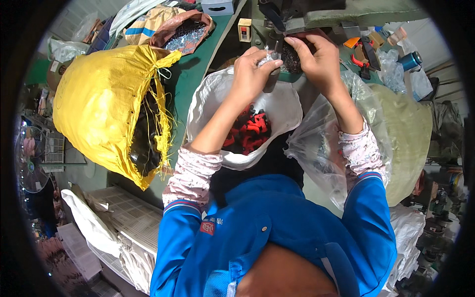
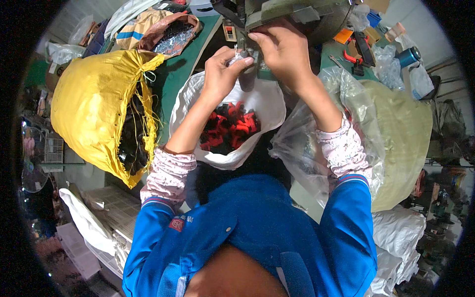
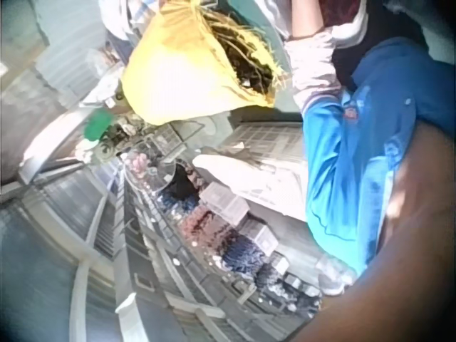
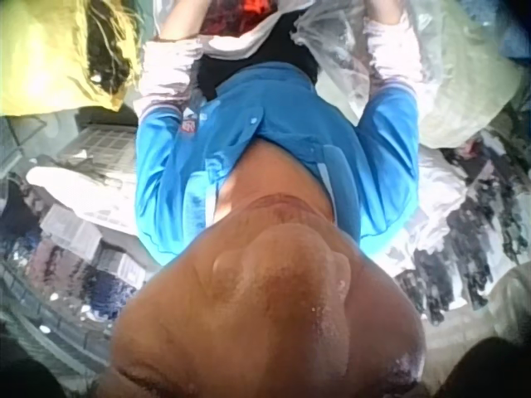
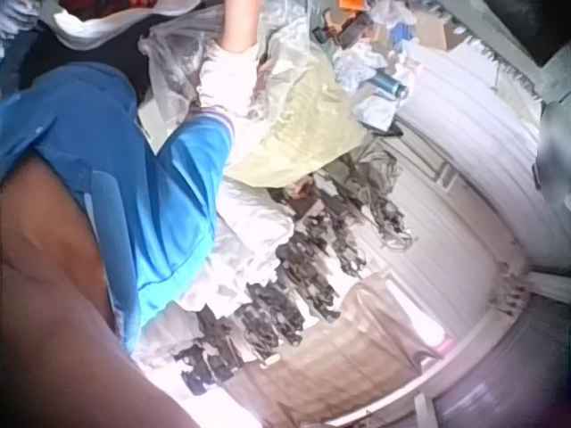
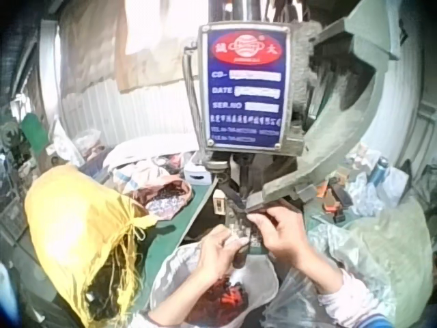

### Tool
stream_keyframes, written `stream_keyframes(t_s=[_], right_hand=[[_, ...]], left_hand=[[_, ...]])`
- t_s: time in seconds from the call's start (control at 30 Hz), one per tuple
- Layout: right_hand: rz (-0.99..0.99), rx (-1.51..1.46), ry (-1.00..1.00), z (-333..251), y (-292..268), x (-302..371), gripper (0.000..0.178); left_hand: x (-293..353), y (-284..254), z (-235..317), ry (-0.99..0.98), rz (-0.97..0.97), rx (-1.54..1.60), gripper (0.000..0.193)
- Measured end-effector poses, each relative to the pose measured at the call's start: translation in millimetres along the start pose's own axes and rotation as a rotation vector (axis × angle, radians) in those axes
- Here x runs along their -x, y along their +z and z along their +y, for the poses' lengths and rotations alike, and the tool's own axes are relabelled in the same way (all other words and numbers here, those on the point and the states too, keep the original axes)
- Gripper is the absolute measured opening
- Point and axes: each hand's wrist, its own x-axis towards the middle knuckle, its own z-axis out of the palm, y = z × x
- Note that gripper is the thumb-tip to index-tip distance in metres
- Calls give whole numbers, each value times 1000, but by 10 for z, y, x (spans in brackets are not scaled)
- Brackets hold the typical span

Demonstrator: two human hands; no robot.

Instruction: The person repeatedly picks small black and red plastic parts from bags, joins them by hand, and places the assembled units into a white sack. The person also briefly touches their face area and adjusts the yellow bag during the process.

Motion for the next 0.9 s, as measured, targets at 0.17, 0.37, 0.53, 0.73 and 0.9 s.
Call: stream_keyframes(t_s=[0.17,0.37,0.53,0.73,0.9], right_hand=[[70,-45,-43,99,9,-7,13],[-231,-517,183,355,53,133,36],[-334,-232,263,266,100,79,30],[-495,-609,389,314,136,241,27],[-629,-459,508,165,109,367,17]], left_hand=[[-271,-59,258,113,48,-72,26],[-233,-91,182,-74,-72,45,19],[-188,-84,340,-271,-136,370,23],[16,-476,59,-745,-145,1012,43],[198,-559,10,-833,-22,1313,41]])
